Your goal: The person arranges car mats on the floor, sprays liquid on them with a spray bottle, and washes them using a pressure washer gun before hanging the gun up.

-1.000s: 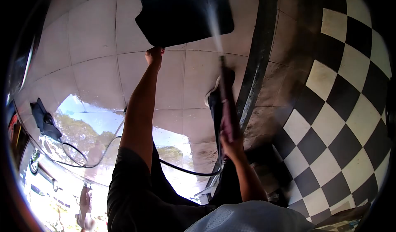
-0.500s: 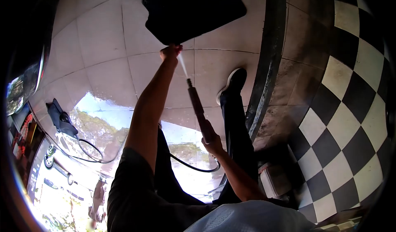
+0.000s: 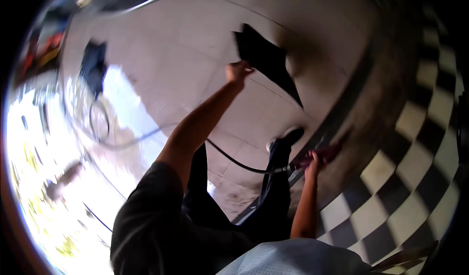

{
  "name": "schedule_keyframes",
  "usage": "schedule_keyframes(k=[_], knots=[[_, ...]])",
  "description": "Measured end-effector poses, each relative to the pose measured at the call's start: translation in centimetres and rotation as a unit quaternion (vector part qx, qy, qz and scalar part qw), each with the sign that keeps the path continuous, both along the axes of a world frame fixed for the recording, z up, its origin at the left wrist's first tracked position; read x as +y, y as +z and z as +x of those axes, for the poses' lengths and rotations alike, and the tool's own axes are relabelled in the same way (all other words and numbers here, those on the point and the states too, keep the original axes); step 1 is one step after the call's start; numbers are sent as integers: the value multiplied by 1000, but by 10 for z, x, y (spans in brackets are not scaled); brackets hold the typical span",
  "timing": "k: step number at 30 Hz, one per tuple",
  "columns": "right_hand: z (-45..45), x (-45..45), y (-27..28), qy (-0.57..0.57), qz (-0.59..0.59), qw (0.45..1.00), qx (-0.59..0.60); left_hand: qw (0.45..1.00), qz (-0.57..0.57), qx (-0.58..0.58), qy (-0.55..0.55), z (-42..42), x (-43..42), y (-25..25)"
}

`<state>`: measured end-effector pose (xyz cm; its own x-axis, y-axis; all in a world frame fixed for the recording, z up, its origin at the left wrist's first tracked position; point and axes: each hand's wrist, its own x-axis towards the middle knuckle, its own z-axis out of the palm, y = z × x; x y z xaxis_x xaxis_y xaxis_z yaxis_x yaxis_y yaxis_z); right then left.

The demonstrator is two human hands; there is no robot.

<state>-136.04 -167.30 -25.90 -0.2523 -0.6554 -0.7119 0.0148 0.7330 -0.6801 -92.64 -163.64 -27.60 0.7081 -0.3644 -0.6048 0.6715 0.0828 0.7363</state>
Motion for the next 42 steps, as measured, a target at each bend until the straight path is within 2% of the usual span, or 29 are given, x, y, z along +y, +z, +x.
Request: schedule_keyframes(k=[2, 3, 5, 6, 8, 12, 13, 14, 15, 18, 19, 21, 22, 23, 24, 26, 27, 28, 29, 30, 31, 32, 33, 34, 35, 36, 38, 40, 42], knots=[[34, -7, 44, -10, -24, 999, 31, 999, 23, 14, 46, 28, 31, 53], [33, -7, 43, 15, -13, 1000, 22, 997, 5, 36, 66, 46, 55, 67], [72, 2, 90, 78, 24, 997, 9, 993, 37, 44, 103, 80, 98, 111], [94, 12, 109, 95, 14, 995, 37, 990, 43, 31, 129, 104, 124, 125], [84, 11, 96, 192, 57, 980, 15, 983, 57, 12, 171, 147, 184, 137], [121, 28, 143, 169, 71, 981, 66, 955, 214, -103, 178, 270, 314, 167], [110, 18, 134, 208, 64, 974, 61, 936, 279, -149, 152, 312, 345, 170], [122, 20, 154, 253, 108, 962, 7, 910, 348, -181, 134, 353, 374, 199], [144, 31, 171, 219, 40, 972, 77, 877, 416, -210, 114, 394, 401, 232], [215, 68, 253, 274, -85, 955, 77, 792, 467, -314, 238, 501, 470, 318], [227, 70, 268, 290, -114, 948, 68, 765, 482, -370, 212, 526, 495, 340], [254, 75, 302, 304, -143, 939, 79, 801, 451, -225, 323, 509, 504, 387], [274, 80, 320, 304, -136, 937, 101, 833, 446, -243, 217, 494, 512, 372], [302, 93, 333, 305, -128, 936, 121, 853, 438, -260, 111, 478, 522, 328], [341, 132, 370, 294, -227, 922, 112, 844, 428, -308, 102, 442, 520, 261], [385, 155, 407, 340, -253, 901, 94, 844, 516, -140, -51, 310, 515, 179], [400, 166, 426, 360, -267, 890, 84, 835, 531, -39, -141, 230, 523, 227], [418, 183, 447, 344, -314, 881, 85, 788, 598, 137, -45, 163, 504, 209], [429, 196, 472, 349, -328, 876, 56, 845, 505, 103, -144, 104, 530, 211], [439, 208, 492, 355, -339, 871, 24, 832, 494, 211, -138, 74, 523, 242], [446, 218, 503, 360, -347, 866, -9, 849, 432, 292, -86, 47, 520, 242], [444, 217, 512, 386, -376, 840, -62, 891, 279, 355, 44, 35, 508, 212], [451, 238, 541, 406, -369, 833, -69, 868, 107, 436, 210, 24, 495, 184], [457, 260, 568, 406, -372, 830, -84, 796, -20, 513, 321, 13, 484, 157], [462, 277, 583, 404, -377, 827, -102, 752, -171, 493, 402, 21, 485, 173], [461, 280, 590, 403, -373, 825, -129, 616, -376, 500, 478, 30, 487, 159], [465, 293, 611, 402, -372, 824, -145, 572, -531, 350, 518, 69, 503, 225], [476, 320, 633, 436, -373, 807, -138, 607, -558, 296, 483, 115, 526, 238], [489, 360, 656, 416, -360, 823, -143, 626, -527, 323, 475, 144, 555, 249]])
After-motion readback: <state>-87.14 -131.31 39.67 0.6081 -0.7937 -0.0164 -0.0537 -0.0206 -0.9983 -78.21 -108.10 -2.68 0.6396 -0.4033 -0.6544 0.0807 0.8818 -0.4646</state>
